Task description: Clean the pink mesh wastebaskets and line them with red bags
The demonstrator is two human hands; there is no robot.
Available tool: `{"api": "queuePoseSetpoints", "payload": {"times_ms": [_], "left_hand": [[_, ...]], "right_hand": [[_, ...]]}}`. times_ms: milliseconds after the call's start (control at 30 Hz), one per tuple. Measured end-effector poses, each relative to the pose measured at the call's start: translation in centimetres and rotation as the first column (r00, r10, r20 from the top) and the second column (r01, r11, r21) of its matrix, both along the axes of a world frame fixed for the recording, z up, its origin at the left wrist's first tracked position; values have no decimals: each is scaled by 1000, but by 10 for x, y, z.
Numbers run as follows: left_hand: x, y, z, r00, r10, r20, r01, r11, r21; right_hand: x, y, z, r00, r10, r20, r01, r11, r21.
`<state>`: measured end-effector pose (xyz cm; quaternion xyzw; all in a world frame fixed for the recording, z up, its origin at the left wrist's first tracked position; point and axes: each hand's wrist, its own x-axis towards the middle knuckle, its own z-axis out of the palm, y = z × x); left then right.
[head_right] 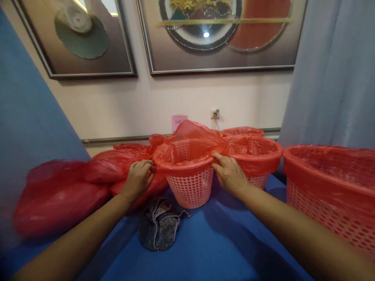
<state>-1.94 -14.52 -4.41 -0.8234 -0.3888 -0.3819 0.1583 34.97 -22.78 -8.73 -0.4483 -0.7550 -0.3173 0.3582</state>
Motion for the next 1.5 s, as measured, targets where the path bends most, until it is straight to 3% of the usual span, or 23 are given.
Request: {"api": "queuePoseSetpoints", "payload": {"times_ms": [167, 300, 367, 500, 667, 767, 933, 1133, 1333, 1433, 1500], "left_hand": [[-1, 10, -8, 968, 2, 251, 23, 995, -98], [4, 10, -1, 882, -36, 469, 112, 985, -134], [10, 12, 3, 818, -31, 574, 164, 970, -181], [22, 22, 6, 671, 62, 739, 262, 912, -315], [26, 17, 6, 534, 164, 829, 393, 821, -415], [21, 4, 10, 482, 185, 856, 462, 777, -428], [12, -14, 18, 442, 202, 874, 507, 747, -429], [13, -16, 27, 455, 181, 872, 446, 801, -399], [22, -13, 43, 451, 166, 877, 491, 775, -399], [24, -17, 45, 390, 174, 904, 531, 760, -375], [22, -21, 42, 311, 200, 929, 561, 750, -349]], "right_hand": [[-3, -9, 0, 993, 65, -98, -67, 998, -18], [-22, -24, 18, 974, 170, -150, -150, 980, 132], [-43, -31, 30, 972, 200, -124, -184, 974, 130], [-94, -31, 49, 977, 193, -92, -198, 979, -50], [-128, -7, 57, 996, 35, -78, -60, 938, -342], [-121, 3, 55, 993, 38, -108, -75, 929, -362], [-87, 8, 46, 984, 70, -164, -120, 940, -320], [-43, 28, 36, 909, 240, -341, -317, 928, -193], [-30, 33, 17, 907, 225, -355, -295, 943, -154], [-30, 29, 10, 917, 205, -342, -263, 955, -133], [-29, 26, 8, 925, 185, -331, -239, 962, -132]]}}
